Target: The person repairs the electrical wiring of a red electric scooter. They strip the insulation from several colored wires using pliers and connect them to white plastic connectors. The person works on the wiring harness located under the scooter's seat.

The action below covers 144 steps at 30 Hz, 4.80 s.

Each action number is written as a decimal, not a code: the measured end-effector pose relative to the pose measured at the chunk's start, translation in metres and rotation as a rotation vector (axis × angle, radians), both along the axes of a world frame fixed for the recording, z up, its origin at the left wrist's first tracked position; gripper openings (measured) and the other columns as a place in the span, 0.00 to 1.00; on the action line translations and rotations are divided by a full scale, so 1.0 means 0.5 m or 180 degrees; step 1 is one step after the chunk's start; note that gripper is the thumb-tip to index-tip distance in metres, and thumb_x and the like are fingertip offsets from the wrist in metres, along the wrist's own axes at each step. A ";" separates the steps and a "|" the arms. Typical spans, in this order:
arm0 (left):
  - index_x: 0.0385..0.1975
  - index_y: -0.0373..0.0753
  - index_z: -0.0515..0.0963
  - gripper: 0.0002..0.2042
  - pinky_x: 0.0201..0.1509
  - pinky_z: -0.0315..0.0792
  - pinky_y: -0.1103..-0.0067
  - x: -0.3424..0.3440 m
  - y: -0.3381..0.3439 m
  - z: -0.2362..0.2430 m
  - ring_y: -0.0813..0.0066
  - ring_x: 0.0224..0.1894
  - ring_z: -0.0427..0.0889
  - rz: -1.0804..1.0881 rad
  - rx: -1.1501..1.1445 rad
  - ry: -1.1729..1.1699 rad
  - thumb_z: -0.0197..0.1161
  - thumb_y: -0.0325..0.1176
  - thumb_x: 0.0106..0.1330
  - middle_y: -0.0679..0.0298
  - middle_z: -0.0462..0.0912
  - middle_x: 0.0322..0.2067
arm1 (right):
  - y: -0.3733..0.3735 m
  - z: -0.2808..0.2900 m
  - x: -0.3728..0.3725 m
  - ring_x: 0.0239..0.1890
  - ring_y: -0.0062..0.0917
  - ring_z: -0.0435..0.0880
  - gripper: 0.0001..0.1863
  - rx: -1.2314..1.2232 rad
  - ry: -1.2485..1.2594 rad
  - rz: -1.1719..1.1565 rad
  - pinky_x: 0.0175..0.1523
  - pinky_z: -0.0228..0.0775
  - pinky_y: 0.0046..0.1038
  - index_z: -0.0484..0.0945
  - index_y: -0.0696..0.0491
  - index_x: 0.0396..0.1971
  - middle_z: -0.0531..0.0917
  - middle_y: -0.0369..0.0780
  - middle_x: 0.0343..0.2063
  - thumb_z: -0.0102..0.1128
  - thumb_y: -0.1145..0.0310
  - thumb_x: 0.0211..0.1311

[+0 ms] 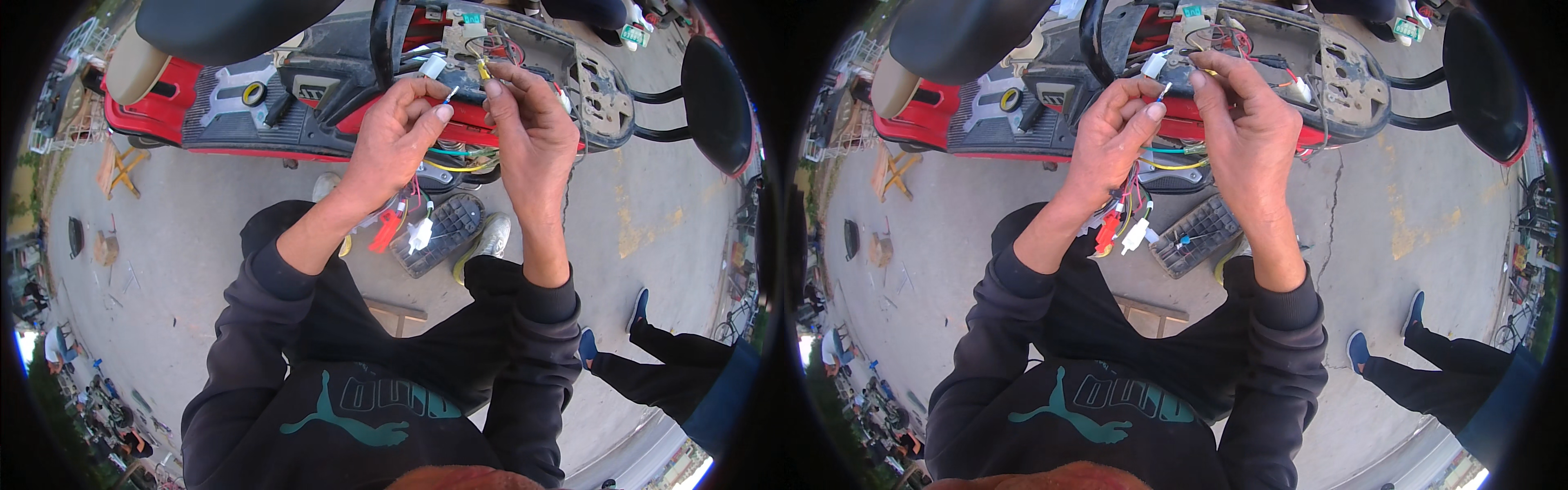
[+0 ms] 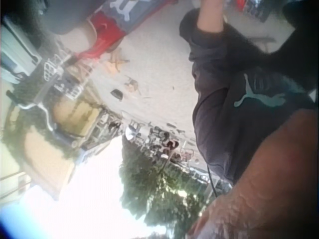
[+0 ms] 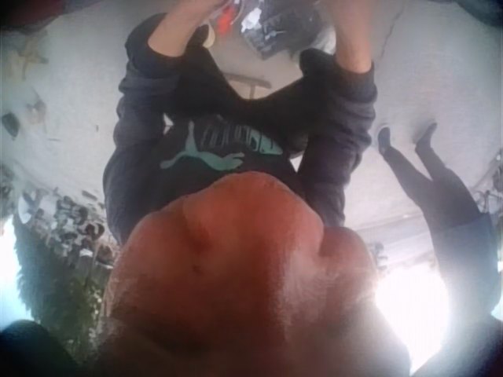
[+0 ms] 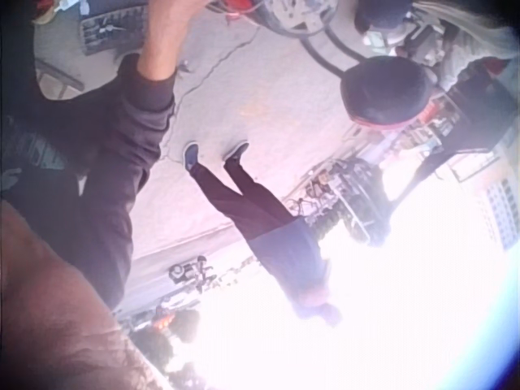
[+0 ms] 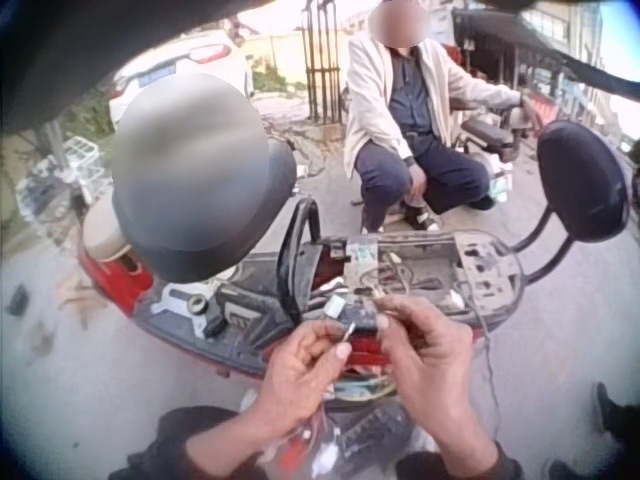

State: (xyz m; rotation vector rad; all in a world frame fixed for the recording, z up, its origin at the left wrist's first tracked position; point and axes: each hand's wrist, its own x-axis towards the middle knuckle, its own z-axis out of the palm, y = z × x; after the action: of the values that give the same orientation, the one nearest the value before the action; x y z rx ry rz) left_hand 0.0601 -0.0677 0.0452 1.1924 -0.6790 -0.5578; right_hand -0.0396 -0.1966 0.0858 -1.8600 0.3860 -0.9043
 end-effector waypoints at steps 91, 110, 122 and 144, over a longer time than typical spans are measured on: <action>0.44 0.30 0.81 0.12 0.36 0.67 0.84 0.030 0.038 0.010 0.88 0.33 0.71 -0.0084 0.1021 -0.0935 0.60 0.35 0.77 0.72 0.81 0.30 | -0.010 0.004 -0.014 0.35 0.43 0.86 0.06 -0.2056 0.0891 0.0512 0.41 0.77 0.36 0.81 0.57 0.40 0.85 0.47 0.32 0.63 0.74 0.67; 0.46 0.30 0.79 0.12 0.39 0.70 0.83 0.013 0.041 0.040 0.86 0.35 0.73 -0.0270 0.1315 -0.0878 0.58 0.35 0.77 0.68 0.81 0.32 | -0.024 0.010 -0.026 0.44 0.25 0.87 0.09 -0.1360 0.0812 0.0762 0.49 0.80 0.27 0.82 0.61 0.46 0.88 0.42 0.46 0.63 0.80 0.67; 0.43 0.28 0.80 0.11 0.39 0.70 0.84 0.001 0.030 0.014 0.88 0.35 0.73 0.0043 0.1046 -0.1042 0.60 0.32 0.74 0.71 0.81 0.31 | -0.002 0.006 -0.030 0.42 0.45 0.85 0.09 -0.1688 0.0628 0.0630 0.47 0.78 0.37 0.81 0.59 0.43 0.86 0.47 0.40 0.62 0.79 0.63; 0.52 0.37 0.77 0.13 0.28 0.67 0.83 0.082 0.035 -0.032 0.82 0.24 0.72 0.0506 0.1291 -0.0528 0.57 0.38 0.77 0.65 0.81 0.37 | 0.419 -0.985 -0.927 0.51 0.49 0.85 0.34 0.2547 0.4844 -0.1506 0.58 0.77 0.43 0.84 0.63 0.41 0.87 0.54 0.42 0.64 0.41 0.61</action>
State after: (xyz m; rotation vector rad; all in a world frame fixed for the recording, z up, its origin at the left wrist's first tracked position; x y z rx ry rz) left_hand 0.1012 -0.0501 0.0294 1.6713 -0.6200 -0.4782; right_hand -0.5031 0.0128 -0.4067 -1.3279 1.8195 0.5793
